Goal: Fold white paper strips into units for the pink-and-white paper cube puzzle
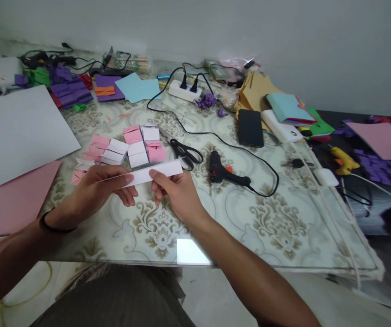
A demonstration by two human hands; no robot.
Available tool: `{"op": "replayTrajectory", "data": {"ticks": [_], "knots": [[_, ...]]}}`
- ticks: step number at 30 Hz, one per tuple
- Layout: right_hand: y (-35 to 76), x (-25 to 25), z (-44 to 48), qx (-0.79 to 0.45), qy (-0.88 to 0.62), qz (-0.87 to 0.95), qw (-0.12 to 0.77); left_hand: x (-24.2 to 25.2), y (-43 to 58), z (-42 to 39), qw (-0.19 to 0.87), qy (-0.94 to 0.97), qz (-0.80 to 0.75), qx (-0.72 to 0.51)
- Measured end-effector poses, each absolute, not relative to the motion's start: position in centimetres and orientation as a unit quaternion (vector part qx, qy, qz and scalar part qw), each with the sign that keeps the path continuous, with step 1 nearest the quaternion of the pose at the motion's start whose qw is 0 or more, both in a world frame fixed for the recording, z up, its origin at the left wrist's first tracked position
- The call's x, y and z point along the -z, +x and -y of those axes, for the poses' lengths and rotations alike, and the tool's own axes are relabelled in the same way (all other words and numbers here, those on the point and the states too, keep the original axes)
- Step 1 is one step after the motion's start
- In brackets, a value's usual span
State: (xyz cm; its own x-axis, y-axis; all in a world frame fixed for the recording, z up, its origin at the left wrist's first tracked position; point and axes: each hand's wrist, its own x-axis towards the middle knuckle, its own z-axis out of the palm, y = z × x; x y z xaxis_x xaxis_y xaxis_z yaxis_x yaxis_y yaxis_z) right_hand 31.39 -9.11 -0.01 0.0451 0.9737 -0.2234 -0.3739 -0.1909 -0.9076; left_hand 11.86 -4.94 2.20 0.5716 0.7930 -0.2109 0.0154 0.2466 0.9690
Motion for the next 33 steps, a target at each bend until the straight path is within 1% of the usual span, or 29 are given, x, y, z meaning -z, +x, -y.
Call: {"op": "replayTrajectory", "data": {"ticks": [4, 10, 12, 14, 16, 18, 19, 25, 28, 30, 32, 33], "knots": [[33.0, -0.8, 8.5, -0.578, -0.473, 0.329, 0.577, -2.3, 11.5, 4.8, 0.681, 0.549, -0.381, -0.299], [34.4, -1.0, 8.6, -0.468, -0.503, 0.450, 0.571, -2.7, 11.3, 4.9, 0.664, 0.557, -0.391, -0.309], [34.1, -0.8, 8.8, -0.483, -0.489, 0.442, 0.576, -2.7, 11.4, 5.0, 0.662, 0.552, -0.390, -0.323], [33.4, -0.5, 9.1, -0.531, -0.470, 0.427, 0.561, -2.6, 11.5, 5.2, 0.663, 0.548, -0.385, -0.335], [32.3, -0.4, 9.5, -0.579, -0.454, 0.434, 0.519, -2.5, 11.7, 5.4, 0.669, 0.546, -0.378, -0.335], [31.3, -0.5, 9.9, -0.607, -0.444, 0.461, 0.470, -2.4, 11.9, 5.7, 0.678, 0.548, -0.370, -0.322], [30.8, -0.5, 10.1, -0.616, -0.442, 0.463, 0.460, -2.4, 12.0, 5.8, 0.681, 0.549, -0.367, -0.314], [30.5, -0.2, 10.0, -0.631, -0.448, 0.436, 0.459, -2.6, 12.1, 6.0, 0.678, 0.564, -0.371, -0.291], [32.0, -0.6, 9.3, -0.610, -0.475, 0.399, 0.493, -2.8, 11.7, 5.8, 0.667, 0.558, -0.387, -0.307], [33.5, -1.4, 8.6, -0.568, -0.491, 0.366, 0.549, -3.1, 11.4, 5.4, 0.656, 0.551, -0.396, -0.329], [35.2, -2.3, 7.9, -0.524, -0.474, 0.336, 0.622, -3.6, 11.1, 5.1, 0.641, 0.545, -0.407, -0.356], [35.8, -2.6, 7.6, -0.516, -0.468, 0.322, 0.641, -3.8, 10.9, 5.0, 0.633, 0.542, -0.412, -0.368]]}}
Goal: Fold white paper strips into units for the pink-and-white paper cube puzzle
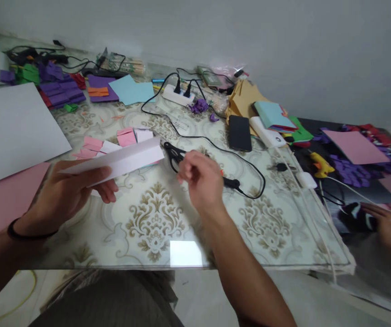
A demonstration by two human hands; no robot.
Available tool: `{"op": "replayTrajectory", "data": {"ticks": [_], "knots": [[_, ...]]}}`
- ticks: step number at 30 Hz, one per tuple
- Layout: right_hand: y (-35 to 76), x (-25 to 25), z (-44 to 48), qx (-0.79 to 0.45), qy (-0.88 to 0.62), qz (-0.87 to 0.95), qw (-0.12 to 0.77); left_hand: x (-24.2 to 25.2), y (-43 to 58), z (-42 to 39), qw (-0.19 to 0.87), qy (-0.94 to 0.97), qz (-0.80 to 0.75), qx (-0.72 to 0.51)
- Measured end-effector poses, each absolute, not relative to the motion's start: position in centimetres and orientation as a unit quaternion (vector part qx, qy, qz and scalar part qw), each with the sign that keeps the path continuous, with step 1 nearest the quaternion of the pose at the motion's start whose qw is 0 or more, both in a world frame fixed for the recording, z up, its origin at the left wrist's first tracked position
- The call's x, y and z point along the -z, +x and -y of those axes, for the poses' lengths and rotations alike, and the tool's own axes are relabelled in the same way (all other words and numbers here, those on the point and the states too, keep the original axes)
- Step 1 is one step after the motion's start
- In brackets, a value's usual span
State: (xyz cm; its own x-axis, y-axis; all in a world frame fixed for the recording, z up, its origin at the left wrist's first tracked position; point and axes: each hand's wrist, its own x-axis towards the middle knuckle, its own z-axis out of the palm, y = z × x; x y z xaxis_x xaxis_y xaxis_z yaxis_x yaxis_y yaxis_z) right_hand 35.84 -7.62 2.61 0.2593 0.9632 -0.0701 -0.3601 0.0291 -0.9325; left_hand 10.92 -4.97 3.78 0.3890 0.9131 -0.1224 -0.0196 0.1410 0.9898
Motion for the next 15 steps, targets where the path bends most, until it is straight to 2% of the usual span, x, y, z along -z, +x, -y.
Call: {"op": "replayTrajectory", "data": {"ticks": [2, 4, 8, 10, 15], "knots": [[36.5, -2.9, 7.4, -0.494, -0.468, 0.312, 0.663, -4.1, 10.8, 4.8, 0.623, 0.539, -0.418, -0.382], [36.2, -2.6, 7.6, -0.495, -0.469, 0.345, 0.645, -4.1, 10.9, 4.9, 0.628, 0.543, -0.410, -0.377], [33.8, -1.1, 9.1, -0.583, -0.433, 0.440, 0.529, -3.4, 11.1, 5.2, 0.658, 0.552, -0.377, -0.347], [33.0, -0.6, 9.6, -0.600, -0.432, 0.448, 0.502, -3.1, 11.2, 5.3, 0.670, 0.553, -0.369, -0.330], [33.4, -1.2, 9.3, -0.578, -0.452, 0.393, 0.554, -2.9, 11.2, 5.3, 0.670, 0.549, -0.375, -0.330]]}}
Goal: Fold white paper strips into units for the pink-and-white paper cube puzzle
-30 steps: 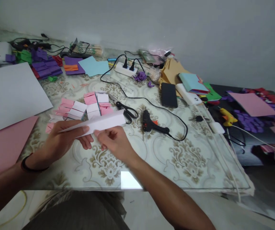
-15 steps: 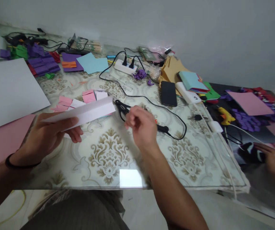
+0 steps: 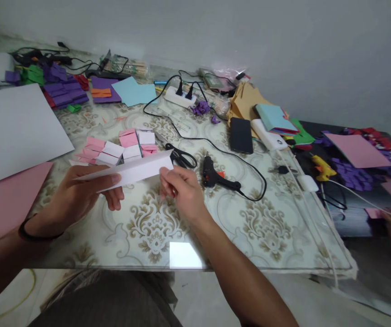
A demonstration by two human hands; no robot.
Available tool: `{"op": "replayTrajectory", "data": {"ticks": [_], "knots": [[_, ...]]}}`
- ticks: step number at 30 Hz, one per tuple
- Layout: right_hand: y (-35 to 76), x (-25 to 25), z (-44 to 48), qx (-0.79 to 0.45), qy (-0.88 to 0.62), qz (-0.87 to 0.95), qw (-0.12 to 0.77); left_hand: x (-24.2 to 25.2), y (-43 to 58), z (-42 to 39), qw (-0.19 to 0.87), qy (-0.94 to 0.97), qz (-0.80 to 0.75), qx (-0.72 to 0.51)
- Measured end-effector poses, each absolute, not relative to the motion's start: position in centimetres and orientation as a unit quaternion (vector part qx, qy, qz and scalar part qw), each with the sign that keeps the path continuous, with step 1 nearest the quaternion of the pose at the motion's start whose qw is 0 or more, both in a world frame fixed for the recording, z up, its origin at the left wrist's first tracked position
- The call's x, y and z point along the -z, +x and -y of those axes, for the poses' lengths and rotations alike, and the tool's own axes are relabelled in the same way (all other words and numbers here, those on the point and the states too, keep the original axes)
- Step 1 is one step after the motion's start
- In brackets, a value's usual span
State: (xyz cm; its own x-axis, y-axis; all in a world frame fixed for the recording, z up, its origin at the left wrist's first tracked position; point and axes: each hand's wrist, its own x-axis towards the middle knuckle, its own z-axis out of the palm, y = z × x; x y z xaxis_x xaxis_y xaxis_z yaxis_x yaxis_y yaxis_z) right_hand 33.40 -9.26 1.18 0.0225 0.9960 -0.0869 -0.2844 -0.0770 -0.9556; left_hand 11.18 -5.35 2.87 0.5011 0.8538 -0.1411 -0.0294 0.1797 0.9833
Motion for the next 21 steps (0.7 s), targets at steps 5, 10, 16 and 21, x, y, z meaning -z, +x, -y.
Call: {"op": "replayTrajectory", "data": {"ticks": [5, 10, 16, 21], "knots": [[33.3, -1.5, 9.0, -0.561, -0.459, 0.379, 0.575, -2.8, 11.4, 5.5, 0.665, 0.542, -0.387, -0.339], [32.5, -0.4, 9.4, -0.536, -0.456, 0.399, 0.588, -2.7, 11.6, 5.7, 0.673, 0.538, -0.378, -0.338], [31.7, 0.4, 9.9, -0.542, -0.468, 0.445, 0.538, -2.5, 11.9, 6.1, 0.691, 0.530, -0.364, -0.330], [31.0, 0.0, 10.2, -0.552, -0.466, 0.503, 0.474, -2.3, 12.2, 6.1, 0.703, 0.527, -0.360, -0.314]]}}
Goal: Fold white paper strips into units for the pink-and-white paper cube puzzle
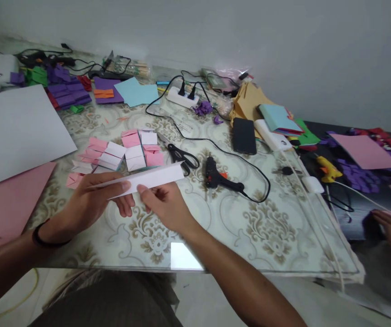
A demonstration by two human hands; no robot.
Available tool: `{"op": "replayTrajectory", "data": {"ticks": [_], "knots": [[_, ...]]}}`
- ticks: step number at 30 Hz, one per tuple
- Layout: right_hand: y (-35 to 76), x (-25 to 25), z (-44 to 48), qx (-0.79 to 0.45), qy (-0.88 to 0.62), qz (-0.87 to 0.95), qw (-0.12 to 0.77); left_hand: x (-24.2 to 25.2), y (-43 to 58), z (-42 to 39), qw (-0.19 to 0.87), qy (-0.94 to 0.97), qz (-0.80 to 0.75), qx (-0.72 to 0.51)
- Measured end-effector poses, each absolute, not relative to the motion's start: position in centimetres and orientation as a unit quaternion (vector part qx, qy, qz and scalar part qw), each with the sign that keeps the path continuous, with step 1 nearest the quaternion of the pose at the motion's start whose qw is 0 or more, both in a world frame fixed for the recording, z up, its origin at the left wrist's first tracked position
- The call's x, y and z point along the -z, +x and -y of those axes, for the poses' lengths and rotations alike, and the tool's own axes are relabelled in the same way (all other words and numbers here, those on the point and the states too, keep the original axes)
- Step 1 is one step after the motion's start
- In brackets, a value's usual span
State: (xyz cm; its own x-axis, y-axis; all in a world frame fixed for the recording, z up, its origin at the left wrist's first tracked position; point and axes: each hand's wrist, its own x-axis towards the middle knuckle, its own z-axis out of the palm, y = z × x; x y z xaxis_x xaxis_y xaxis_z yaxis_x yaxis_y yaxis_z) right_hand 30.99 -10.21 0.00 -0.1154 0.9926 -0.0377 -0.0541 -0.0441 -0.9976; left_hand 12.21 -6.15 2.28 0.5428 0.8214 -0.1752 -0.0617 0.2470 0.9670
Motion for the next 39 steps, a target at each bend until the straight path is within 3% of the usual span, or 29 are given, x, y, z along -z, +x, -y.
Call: {"op": "replayTrajectory", "data": {"ticks": [3, 9, 22, 24, 29, 34, 36, 39], "knots": [[31.3, -0.1, 10.1, -0.552, -0.467, 0.513, 0.462, -2.7, 12.0, 6.1, 0.679, 0.568, -0.369, -0.283], [32.7, 0.1, 9.9, -0.502, -0.487, 0.514, 0.497, -3.8, 11.5, 6.5, 0.535, 0.696, -0.432, -0.207], [32.2, -0.2, 10.0, -0.480, -0.500, 0.553, 0.462, -3.6, 11.7, 6.9, 0.479, 0.735, -0.433, -0.206], [32.7, -0.5, 9.8, -0.491, -0.498, 0.565, 0.439, -4.0, 11.3, 6.5, 0.489, 0.751, -0.390, -0.212], [34.0, -1.2, 9.3, -0.587, -0.419, 0.628, 0.294, -4.4, 10.0, 4.9, 0.659, 0.623, -0.303, -0.291], [34.2, -1.4, 9.2, -0.606, -0.326, 0.717, 0.112, -4.8, 9.8, 4.0, 0.639, 0.650, -0.351, -0.217], [34.1, -1.3, 9.2, -0.595, -0.312, 0.734, 0.099, -4.7, 9.8, 3.9, 0.613, 0.691, -0.346, -0.167], [34.0, -1.2, 9.0, -0.527, -0.345, 0.761, 0.157, -4.3, 9.8, 3.7, 0.534, 0.747, -0.372, -0.140]]}}
